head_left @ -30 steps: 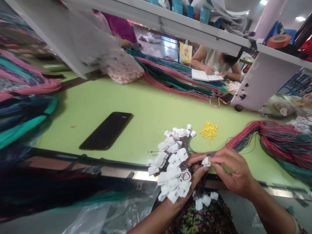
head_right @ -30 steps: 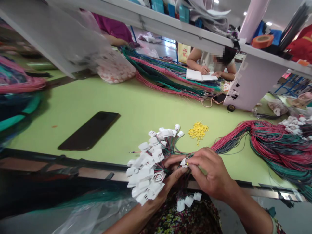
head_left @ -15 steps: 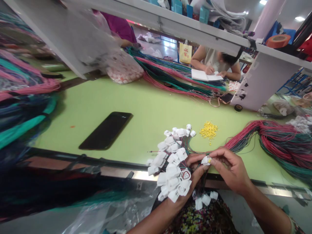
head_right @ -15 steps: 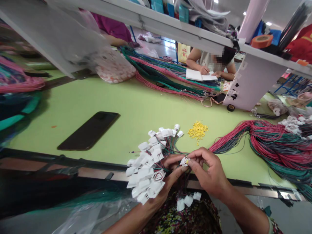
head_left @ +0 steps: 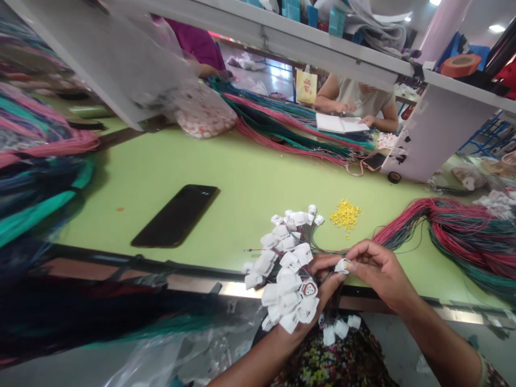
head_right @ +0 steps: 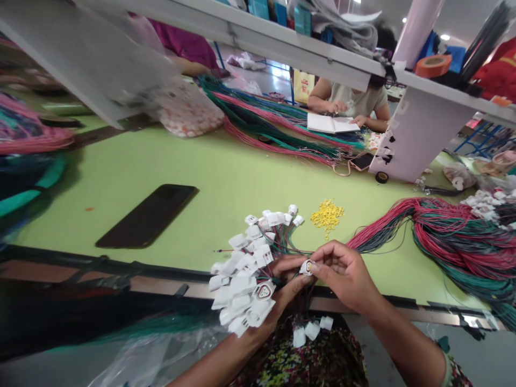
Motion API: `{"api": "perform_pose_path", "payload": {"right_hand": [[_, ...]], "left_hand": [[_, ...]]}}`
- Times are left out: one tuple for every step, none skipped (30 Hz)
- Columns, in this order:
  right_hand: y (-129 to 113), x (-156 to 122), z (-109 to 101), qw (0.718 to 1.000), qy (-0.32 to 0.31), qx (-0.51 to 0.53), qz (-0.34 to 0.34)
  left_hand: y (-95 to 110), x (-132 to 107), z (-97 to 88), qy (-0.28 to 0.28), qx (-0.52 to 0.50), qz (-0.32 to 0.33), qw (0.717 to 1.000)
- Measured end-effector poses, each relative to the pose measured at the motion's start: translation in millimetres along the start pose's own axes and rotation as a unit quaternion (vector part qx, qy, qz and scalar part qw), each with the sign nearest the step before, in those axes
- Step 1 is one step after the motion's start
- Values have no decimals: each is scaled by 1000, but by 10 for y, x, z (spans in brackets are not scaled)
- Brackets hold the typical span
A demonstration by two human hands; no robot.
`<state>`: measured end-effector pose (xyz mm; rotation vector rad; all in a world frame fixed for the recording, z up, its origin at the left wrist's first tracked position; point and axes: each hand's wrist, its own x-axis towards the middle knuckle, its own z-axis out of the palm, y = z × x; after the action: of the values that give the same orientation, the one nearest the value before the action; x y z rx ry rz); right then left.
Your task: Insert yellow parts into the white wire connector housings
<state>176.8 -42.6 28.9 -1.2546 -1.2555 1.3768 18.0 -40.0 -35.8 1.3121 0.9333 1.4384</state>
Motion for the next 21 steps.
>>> {"api": "perform_pose_path", "payload": {"right_hand": [[-5,10,-9,1000,-5,2,3],[-11,19,-19,1000,-12,2,4],[-18,28,-31,1000,-20,1,4],[-24,36,-43,1000,-28,-3,3],[-29,40,-54,999,-36,-10,1],[-34,42,-62,999,-44,-19,-3],[-38,41,-66,998,-49,-30,-9],[-41,37,-67,997,-53,-43,-18],[-43,31,-64,996,-55,-60,-30],[-43,24,-59,994,-56,-82,-46],[-42,16,-56,990,-56,-109,-67],[-40,8,-57,984,-56,-141,-96],[-38,-2,-65,975,-55,-173,-130],[-37,-17,-84,964,-51,-204,-166],[-37,-38,-116,952,-42,-230,-199],[-38,-69,-159,940,-32,-253,-226],[-40,-112,-211,931,-26,-273,-241],[-40,-168,-268,924,-33,-293,-242],[-36,-236,-324,918,-51,-317,-234],[-27,-313,-373,910,-92,-343,-215],[-9,-395,-412,899,-140,-369,-191]], "left_hand": [[-17,-11,-1,0,1,-5,1000],[-31,-20,-3,-5,4,-10,1000],[-39,-27,-7,-12,10,-13,1000],[-43,-30,-12,-20,16,-13,1000],[-43,-32,-18,-29,22,-12,999],[-39,-31,-24,-37,26,-14,999],[-32,-28,-30,-44,31,-19,998],[-22,-23,-35,-48,37,-28,998],[-10,-17,-38,-48,43,-37,997],[3,-11,-40,-46,49,-43,997],[16,-3,-41,-44,54,-41,997],[29,5,-42,-43,59,-31,997],[41,12,-45,-50,62,-16,997],[50,20,-51,-62,61,1,996],[58,27,-62,-74,54,13,996],[63,35,-76,-81,40,19,996],[67,42,-94,-82,22,16,996],[70,51,-111,-78,1,4,997],[72,61,-126,-71,-19,-16,997],[73,72,-137,-65,-36,-42,996],[74,83,-140,-62,-50,-69,994]]}}
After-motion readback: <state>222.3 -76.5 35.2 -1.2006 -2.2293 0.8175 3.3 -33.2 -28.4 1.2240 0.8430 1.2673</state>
